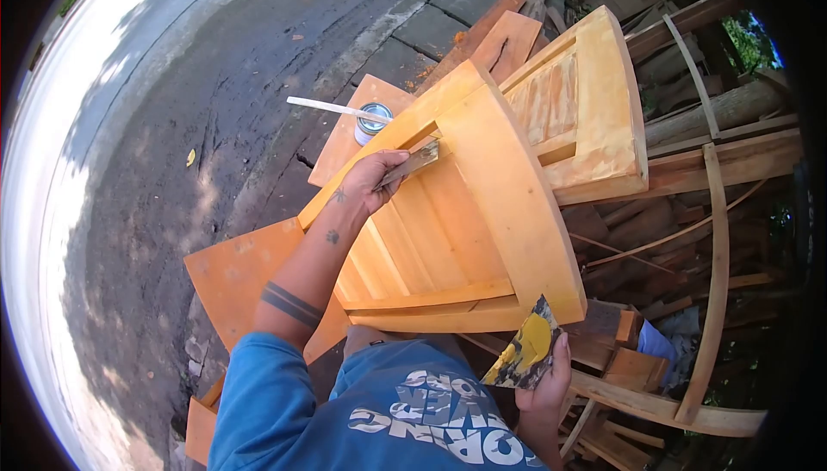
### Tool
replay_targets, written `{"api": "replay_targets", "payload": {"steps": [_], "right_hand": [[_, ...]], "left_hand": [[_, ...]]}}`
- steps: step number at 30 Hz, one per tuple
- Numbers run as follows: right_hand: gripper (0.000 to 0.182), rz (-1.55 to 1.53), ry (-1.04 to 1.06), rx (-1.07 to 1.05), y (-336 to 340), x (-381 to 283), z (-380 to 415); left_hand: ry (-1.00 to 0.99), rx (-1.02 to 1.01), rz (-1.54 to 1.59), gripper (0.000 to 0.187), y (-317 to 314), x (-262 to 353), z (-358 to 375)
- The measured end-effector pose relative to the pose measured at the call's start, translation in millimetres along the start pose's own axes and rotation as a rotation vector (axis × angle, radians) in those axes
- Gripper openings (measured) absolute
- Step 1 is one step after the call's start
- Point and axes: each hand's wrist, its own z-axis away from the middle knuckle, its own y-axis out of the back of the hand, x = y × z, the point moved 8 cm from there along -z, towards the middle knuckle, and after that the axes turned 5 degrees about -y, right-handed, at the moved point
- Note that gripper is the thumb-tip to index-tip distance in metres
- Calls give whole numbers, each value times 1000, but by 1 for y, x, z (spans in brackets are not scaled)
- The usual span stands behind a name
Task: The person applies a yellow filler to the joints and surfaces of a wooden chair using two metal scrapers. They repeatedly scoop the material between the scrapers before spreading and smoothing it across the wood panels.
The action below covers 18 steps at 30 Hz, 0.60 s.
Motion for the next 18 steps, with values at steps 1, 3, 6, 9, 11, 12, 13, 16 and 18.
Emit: {"api": "replay_targets", "payload": {"steps": [1, 3, 6, 9, 11, 12, 13, 16, 18], "right_hand": [[37, -3, 4, 7, 0, -1, 0], [39, 2, 4, -11, 0, -1, -2], [37, 5, -2, -14, -4, 0, -3], [36, -14, -18, 3, -12, 2, -6], [37, -20, -24, 7, -15, 4, -7], [37, -18, -23, 2, -16, 3, -7], [37, -14, -21, -4, -17, 3, -8], [37, -13, -12, -14, -20, 6, -11], [37, -11, -28, -39, -20, 11, -16]], "left_hand": [[1, -4, -16, 6, -3, 1, 1], [-3, 3, -45, 6, -8, 6, 3], [1, 28, -56, 7, -13, 7, 5], [27, 36, 44, 7, -12, 4, 6], [32, 50, 212, 8, -10, 4, 9], [-26, 18, 211, 12, -9, 9, 14], [-85, -15, 211, 17, -4, 17, 25], [-324, 56, 15, 29, 7, 33, 80], [-448, 119, -114, 33, 8, 41, 121]]}}
